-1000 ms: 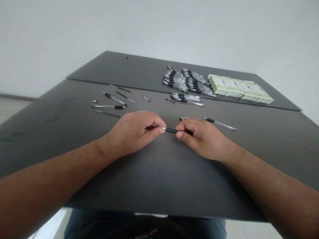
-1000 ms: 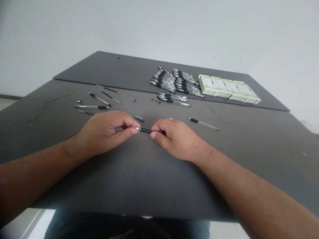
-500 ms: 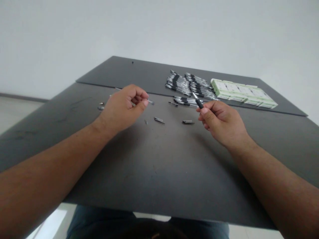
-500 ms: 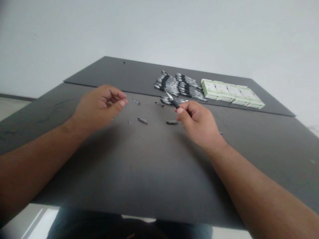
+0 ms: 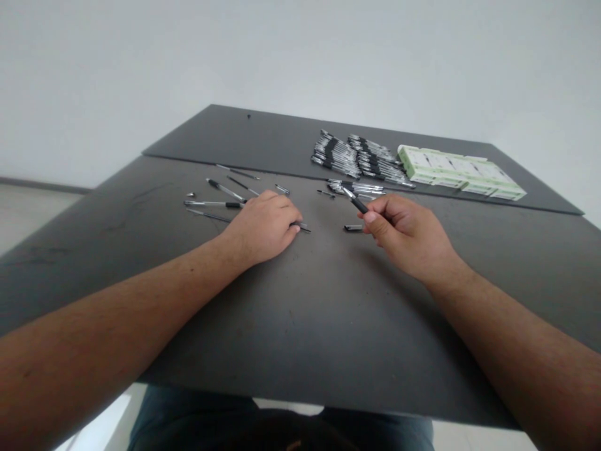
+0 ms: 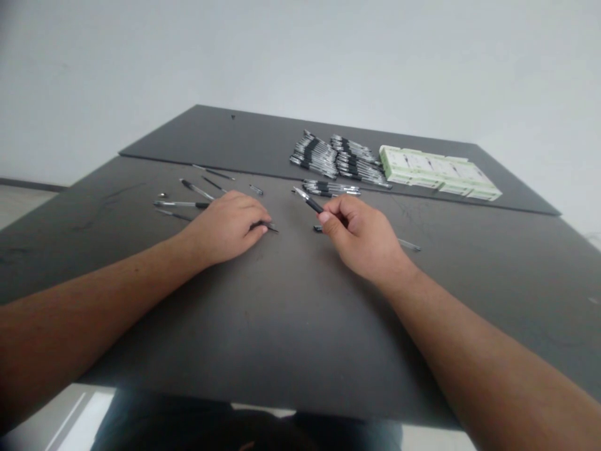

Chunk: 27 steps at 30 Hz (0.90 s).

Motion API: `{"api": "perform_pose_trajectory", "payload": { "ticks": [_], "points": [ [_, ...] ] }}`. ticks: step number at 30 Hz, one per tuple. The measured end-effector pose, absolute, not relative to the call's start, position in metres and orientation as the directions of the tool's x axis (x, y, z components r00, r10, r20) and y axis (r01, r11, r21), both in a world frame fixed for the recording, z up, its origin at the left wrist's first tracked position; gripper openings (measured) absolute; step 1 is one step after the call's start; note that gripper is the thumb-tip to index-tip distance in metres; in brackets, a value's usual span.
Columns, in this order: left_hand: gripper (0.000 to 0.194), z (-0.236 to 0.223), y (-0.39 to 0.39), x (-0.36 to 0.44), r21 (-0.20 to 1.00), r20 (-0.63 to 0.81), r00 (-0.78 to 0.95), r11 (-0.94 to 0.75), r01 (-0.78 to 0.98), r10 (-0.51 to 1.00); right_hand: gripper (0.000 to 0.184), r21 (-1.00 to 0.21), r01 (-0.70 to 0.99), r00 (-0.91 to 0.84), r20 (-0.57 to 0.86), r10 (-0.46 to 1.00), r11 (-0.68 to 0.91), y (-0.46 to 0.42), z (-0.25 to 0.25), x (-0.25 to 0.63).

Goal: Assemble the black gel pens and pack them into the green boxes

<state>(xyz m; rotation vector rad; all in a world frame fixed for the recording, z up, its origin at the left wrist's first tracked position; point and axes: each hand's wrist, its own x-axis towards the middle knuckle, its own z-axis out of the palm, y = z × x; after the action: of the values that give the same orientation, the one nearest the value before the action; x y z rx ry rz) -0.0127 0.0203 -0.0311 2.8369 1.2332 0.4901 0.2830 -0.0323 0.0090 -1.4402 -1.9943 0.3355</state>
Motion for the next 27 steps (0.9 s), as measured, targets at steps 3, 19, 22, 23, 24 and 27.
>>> {"api": "perform_pose_trajectory", "payload": {
  "ticks": [3, 19, 22, 23, 24, 27],
  "points": [
    [0.027, -0.034, 0.023, -0.013, 0.118, 0.278, 0.657, -0.704, 0.7, 0.701, 0.025, -0.545, 0.747, -0.198, 0.365, 0.91, 0.381, -0.032, 0.007, 0.282],
    [0.017, -0.011, -0.006, -0.017, 0.339, 0.536, 0.526, -0.739, 0.583, 0.661, 0.022, -0.475, 0.76, -0.301, 0.347, 0.888, 0.443, -0.037, 0.004, 0.283],
    [0.018, -0.008, -0.01, -0.019, 0.417, 0.545, 0.469, -0.71, 0.567, 0.695, 0.02, -0.443, 0.755, -0.344, 0.36, 0.868, 0.483, -0.037, 0.004, 0.284],
    [0.019, -0.008, -0.011, -0.019, 0.435, 0.551, 0.458, -0.708, 0.556, 0.698, 0.02, -0.431, 0.754, -0.355, 0.368, 0.859, 0.496, -0.037, 0.004, 0.284],
    [0.02, -0.007, -0.011, -0.018, 0.454, 0.558, 0.448, -0.708, 0.54, 0.699, 0.02, -0.419, 0.752, -0.366, 0.376, 0.851, 0.509, -0.037, 0.004, 0.285],
    [0.022, -0.009, -0.013, -0.016, 0.542, 0.543, 0.403, -0.674, 0.502, 0.737, 0.019, -0.383, 0.743, -0.405, 0.395, 0.825, 0.548, -0.038, 0.004, 0.285]
  ]
}}
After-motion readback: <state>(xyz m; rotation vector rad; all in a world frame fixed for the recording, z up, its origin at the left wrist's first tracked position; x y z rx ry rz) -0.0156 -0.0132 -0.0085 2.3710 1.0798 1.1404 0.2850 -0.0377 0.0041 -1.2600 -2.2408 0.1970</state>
